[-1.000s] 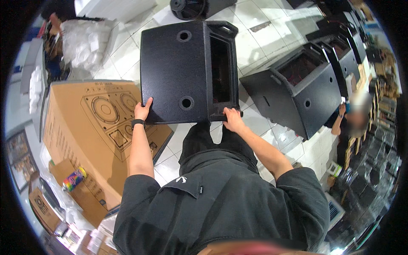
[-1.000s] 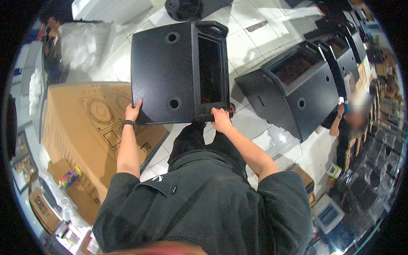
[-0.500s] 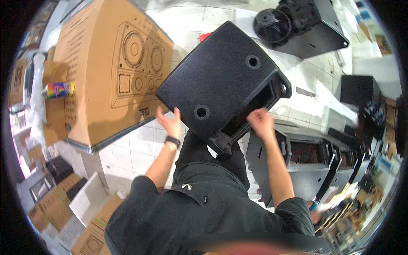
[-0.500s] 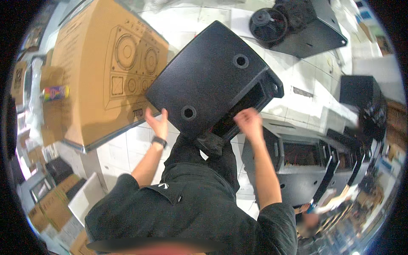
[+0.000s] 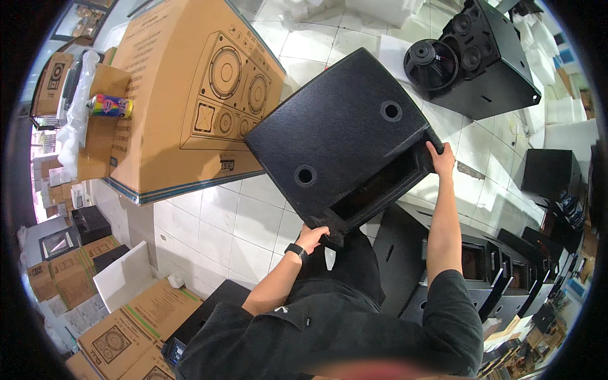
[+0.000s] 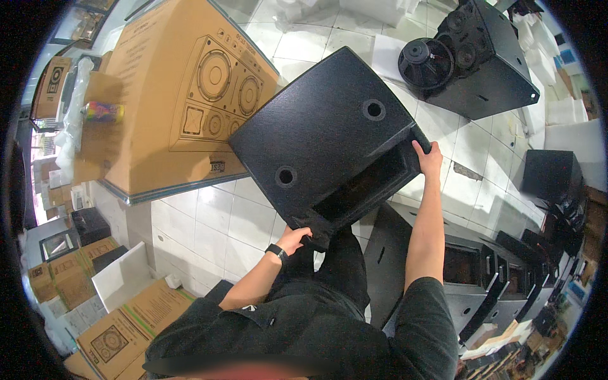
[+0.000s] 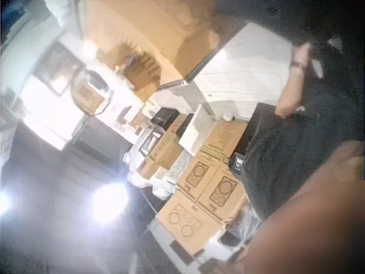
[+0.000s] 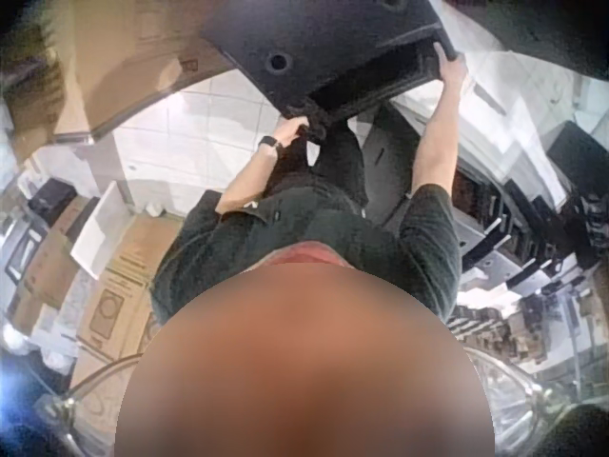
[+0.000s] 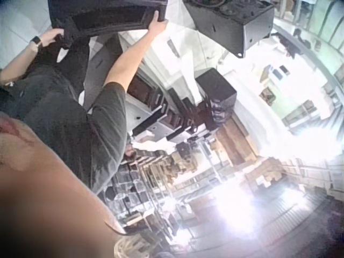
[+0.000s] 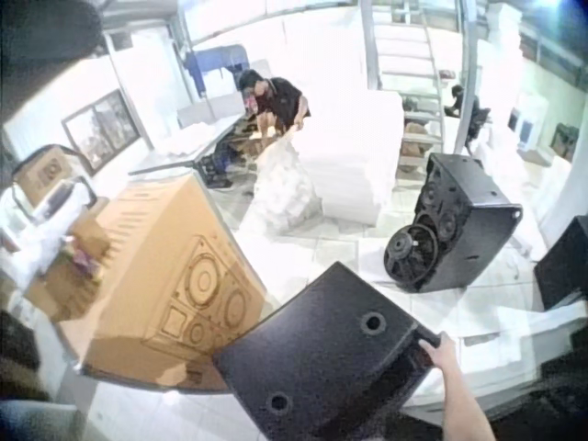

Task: The person unpacks a large cardboard box and removes a speaker enclosure. They lift and rotate the enclosure to inspect the speaker cones and then place it on the floor. The person continues to handle the speaker, checking the cones and positioning the unit.

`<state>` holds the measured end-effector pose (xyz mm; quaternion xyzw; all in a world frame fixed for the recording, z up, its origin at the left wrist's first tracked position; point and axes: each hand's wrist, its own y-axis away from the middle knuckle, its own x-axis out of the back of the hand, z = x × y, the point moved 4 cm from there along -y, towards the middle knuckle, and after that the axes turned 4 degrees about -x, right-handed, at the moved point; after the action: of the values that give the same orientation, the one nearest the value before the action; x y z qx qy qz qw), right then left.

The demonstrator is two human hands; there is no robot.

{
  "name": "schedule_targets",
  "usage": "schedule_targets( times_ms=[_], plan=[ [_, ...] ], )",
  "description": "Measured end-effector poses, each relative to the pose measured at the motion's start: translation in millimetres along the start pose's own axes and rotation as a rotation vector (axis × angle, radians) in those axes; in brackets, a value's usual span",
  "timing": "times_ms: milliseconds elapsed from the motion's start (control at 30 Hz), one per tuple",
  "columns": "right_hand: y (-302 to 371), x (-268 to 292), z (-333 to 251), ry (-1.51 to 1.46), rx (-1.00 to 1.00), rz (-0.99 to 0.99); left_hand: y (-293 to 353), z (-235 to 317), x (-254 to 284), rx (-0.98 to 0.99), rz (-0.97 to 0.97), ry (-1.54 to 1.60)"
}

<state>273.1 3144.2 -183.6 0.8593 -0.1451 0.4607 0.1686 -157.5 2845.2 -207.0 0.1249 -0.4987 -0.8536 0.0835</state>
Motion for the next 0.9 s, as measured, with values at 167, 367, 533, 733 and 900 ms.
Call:
schedule_targets(
  times_ms=[167, 367, 533, 733, 900],
  plan=[
    [25.8, -4.5, 23.4, -0.027, -0.048, 0.035, 2.6, 3.7, 18.1, -0.022, 0.104, -0.069],
    [79.1, -5.6, 48.4, -0.063, -0.065, 0.06, 14.6, 11.7, 50.9, -0.05, 0.035, -0.145],
    [128.5, -9.4, 67.0, -0.063, -0.133, 0.12, 10.3, 9.4, 85.1, -0.021, 0.034, -0.285],
    [179.7, -11.4, 77.3, -0.049, -0.145, 0.097, 0.2, -8.9, 122.5, -0.095, 0.017, -0.298],
    [214.7, -14.3, 83.0, -0.064, -0.149, 0.096, 1.0, -2.6, 143.1, -0.12, 0.033, -0.329]
  ],
)
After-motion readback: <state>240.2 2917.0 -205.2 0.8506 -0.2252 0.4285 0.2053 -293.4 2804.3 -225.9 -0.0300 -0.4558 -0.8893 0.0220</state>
